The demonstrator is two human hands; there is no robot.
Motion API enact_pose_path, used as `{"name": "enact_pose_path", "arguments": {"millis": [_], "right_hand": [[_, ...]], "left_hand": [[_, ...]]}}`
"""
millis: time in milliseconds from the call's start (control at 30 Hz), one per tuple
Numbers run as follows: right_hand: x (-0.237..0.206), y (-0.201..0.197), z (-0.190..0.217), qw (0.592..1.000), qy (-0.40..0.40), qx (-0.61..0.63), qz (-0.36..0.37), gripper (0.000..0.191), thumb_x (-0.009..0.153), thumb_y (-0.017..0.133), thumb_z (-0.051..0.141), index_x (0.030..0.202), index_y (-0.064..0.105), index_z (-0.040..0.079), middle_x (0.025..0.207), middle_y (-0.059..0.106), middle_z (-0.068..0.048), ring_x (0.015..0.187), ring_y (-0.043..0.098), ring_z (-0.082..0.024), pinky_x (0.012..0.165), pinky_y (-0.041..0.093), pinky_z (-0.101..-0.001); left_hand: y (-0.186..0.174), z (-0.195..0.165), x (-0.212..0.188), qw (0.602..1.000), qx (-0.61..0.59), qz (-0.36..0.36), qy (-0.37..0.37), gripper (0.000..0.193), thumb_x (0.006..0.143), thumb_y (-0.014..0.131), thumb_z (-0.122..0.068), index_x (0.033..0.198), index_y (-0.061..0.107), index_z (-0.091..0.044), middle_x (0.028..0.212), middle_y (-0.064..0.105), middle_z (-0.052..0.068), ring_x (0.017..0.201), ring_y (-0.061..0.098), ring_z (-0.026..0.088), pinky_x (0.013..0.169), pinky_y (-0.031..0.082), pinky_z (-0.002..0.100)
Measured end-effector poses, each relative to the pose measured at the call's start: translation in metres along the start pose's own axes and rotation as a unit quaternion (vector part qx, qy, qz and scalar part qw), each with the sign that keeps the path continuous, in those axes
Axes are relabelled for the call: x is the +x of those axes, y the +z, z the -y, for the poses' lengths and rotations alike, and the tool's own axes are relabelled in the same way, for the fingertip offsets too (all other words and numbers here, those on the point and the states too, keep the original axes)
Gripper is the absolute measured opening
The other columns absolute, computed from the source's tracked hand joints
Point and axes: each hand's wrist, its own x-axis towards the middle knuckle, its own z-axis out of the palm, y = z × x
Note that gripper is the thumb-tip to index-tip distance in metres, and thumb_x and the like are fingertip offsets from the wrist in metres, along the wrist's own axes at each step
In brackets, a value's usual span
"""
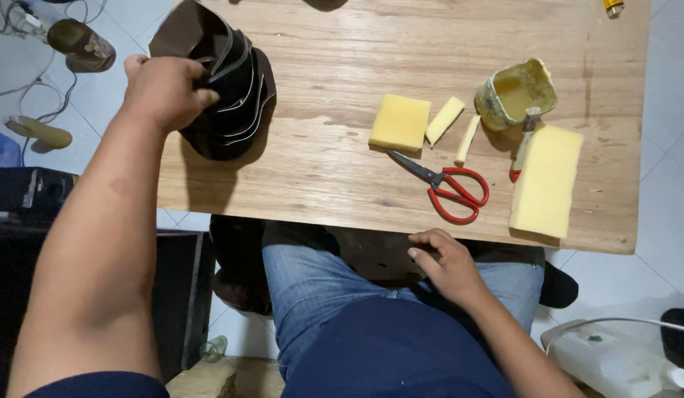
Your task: The person inserts yellow foam padding into the footbed of a brown sandal upper and trims excess material with scissors. They repeat this process for another sandal and then cut additional foam pieces from a larger block.
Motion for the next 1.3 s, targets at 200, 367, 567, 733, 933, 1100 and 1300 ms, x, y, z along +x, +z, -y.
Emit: {"name": "enact_pose_path", "arguments": {"millis": [200,367,567,733,933,1100,1300], "right_hand": [[-0.002,-0.001,-0.009,1.000,0.001,0.003,0.005,0.028,0.087,0.072,0.020,0.111,0.072,0.004,0.102,0.072,-0.008,0.093,0.071,-0.020,0.085,0.054,-0.0305],[0.003,-0.002,-0.010,0.999,0.038,0.016,0.006,0.028,0.087,0.072,0.021,0.111,0.072,0.005,0.103,0.073,-0.008,0.092,0.071,-0.019,0.083,0.055,-0.0309],[0.017,-0.009,-0.012,0.999,-0.002,0.045,-0.015,0.028,0.090,0.072,0.020,0.111,0.071,0.003,0.103,0.074,-0.008,0.094,0.071,-0.016,0.086,0.054,-0.0299],[0.039,-0.022,-0.007,0.989,0.049,0.122,-0.074,0.026,0.092,0.071,0.018,0.113,0.072,0.002,0.095,0.074,-0.007,0.086,0.069,-0.014,0.080,0.055,-0.0290],[0.098,-0.075,0.017,0.958,0.063,0.157,-0.233,0.023,0.097,0.067,0.013,0.117,0.070,0.003,0.096,0.075,-0.004,0.087,0.072,-0.011,0.078,0.057,-0.0277],[0.171,-0.157,0.025,0.877,-0.081,0.294,-0.370,0.015,0.101,0.067,0.007,0.115,0.066,0.001,0.095,0.071,-0.006,0.080,0.067,-0.011,0.074,0.056,-0.0256],[0.261,-0.241,0.027,0.820,-0.099,0.378,-0.419,0.013,0.098,0.066,0.004,0.111,0.064,0.002,0.091,0.070,-0.008,0.068,0.066,-0.013,0.061,0.055,-0.0266]], "left_hand": [[0.026,-0.001,-0.010,0.995,0.045,-0.065,0.062,0.017,0.098,0.076,-0.028,0.100,0.077,-0.011,0.101,0.072,0.012,0.102,0.064,0.034,0.112,0.025,0.056],[0.045,0.000,-0.021,0.996,0.018,-0.043,0.070,0.023,0.084,0.080,-0.024,0.104,0.076,-0.012,0.092,0.073,0.009,0.104,0.063,0.032,0.113,0.025,0.056],[0.057,-0.002,-0.034,0.991,0.127,-0.020,0.033,0.014,0.082,0.074,-0.008,0.095,0.074,-0.012,0.102,0.072,0.007,0.106,0.062,0.031,0.114,0.027,0.057],[0.080,-0.041,-0.057,0.947,0.013,-0.302,0.111,0.044,0.077,0.076,-0.010,0.120,0.065,-0.007,0.129,0.062,0.011,0.123,0.056,0.034,0.108,0.036,0.053],[0.113,-0.115,-0.052,0.996,-0.074,-0.041,0.037,0.070,0.081,0.083,-0.031,0.140,0.053,-0.007,0.148,0.046,0.015,0.133,0.044,0.037,0.104,0.041,0.052],[0.118,-0.127,-0.021,0.956,-0.078,0.255,-0.124,0.113,0.077,0.087,-0.040,0.161,0.017,-0.010,0.171,0.000,0.011,0.157,0.007,0.037,0.118,0.031,0.057],[0.133,-0.129,-0.004,0.939,-0.071,0.310,-0.134,0.119,0.080,0.087,-0.037,0.162,0.006,-0.006,0.171,-0.010,0.015,0.157,-0.001,0.041,0.117,0.029,0.064]]}}
